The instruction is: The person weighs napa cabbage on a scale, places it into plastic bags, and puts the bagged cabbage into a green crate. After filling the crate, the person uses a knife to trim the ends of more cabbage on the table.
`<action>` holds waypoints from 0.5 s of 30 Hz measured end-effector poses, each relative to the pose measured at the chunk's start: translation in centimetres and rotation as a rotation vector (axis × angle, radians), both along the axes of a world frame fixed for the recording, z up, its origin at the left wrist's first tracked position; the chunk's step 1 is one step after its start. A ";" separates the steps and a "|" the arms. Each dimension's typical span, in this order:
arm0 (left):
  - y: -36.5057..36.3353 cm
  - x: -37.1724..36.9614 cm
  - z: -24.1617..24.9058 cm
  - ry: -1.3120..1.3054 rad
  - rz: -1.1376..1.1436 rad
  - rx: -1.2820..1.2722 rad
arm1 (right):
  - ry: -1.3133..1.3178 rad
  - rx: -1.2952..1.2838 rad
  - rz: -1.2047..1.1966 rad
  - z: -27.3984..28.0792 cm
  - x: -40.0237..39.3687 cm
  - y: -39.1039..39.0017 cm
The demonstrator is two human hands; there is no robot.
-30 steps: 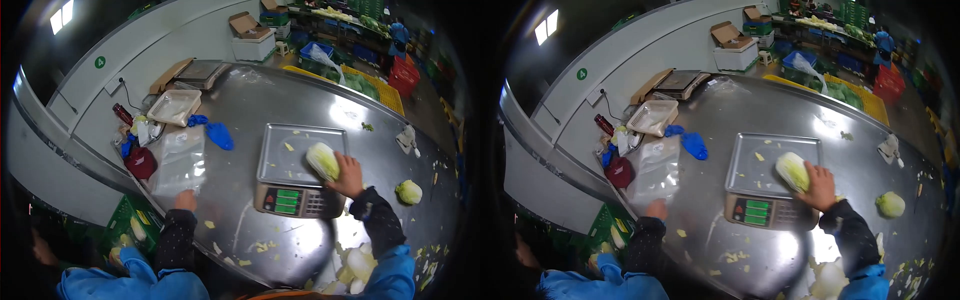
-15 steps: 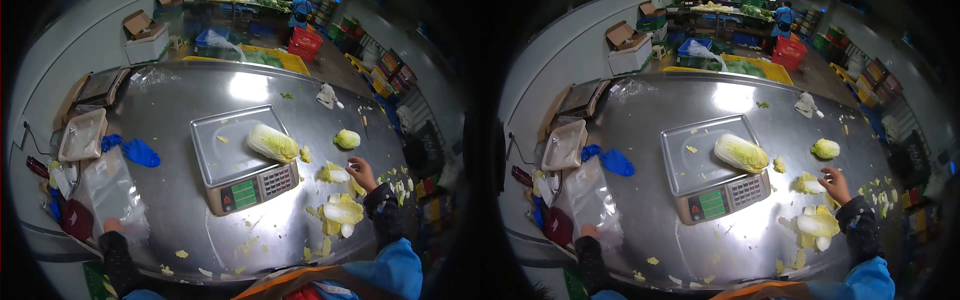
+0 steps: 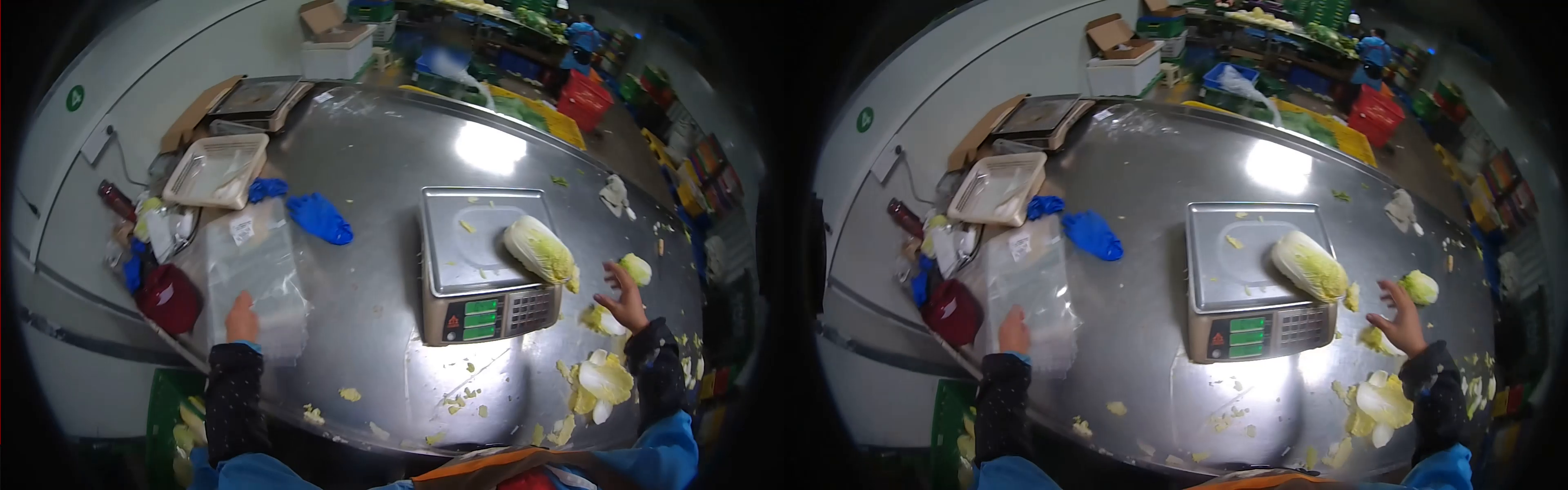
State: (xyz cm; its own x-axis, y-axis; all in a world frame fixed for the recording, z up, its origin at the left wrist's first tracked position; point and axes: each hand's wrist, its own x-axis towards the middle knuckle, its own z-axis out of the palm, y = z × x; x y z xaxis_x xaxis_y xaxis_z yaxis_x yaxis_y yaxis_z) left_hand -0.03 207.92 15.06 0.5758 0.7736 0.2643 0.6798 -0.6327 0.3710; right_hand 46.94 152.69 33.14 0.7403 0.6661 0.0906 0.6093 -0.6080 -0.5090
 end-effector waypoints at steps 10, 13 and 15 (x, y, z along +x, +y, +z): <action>-18.7 2.3 0.7 0.026 0.137 -0.232 | -0.024 -0.120 0.293 -2.7 2.9 13.8; -21.4 3.0 4.5 0.915 -0.147 -0.067 | 0.280 0.153 0.311 -3.1 3.5 12.7; -24.2 5.2 10.2 0.708 -0.080 -0.024 | 0.721 0.537 0.292 -5.6 2.5 10.4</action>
State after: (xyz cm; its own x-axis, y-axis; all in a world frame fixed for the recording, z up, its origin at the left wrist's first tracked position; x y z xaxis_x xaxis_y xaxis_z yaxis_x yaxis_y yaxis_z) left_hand 5.15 183.71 25.30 0.6580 0.7228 -0.2112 0.7144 -0.6879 -0.1281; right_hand 49.46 163.12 27.56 0.5482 0.8360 0.0242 0.1297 -0.0564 -0.9899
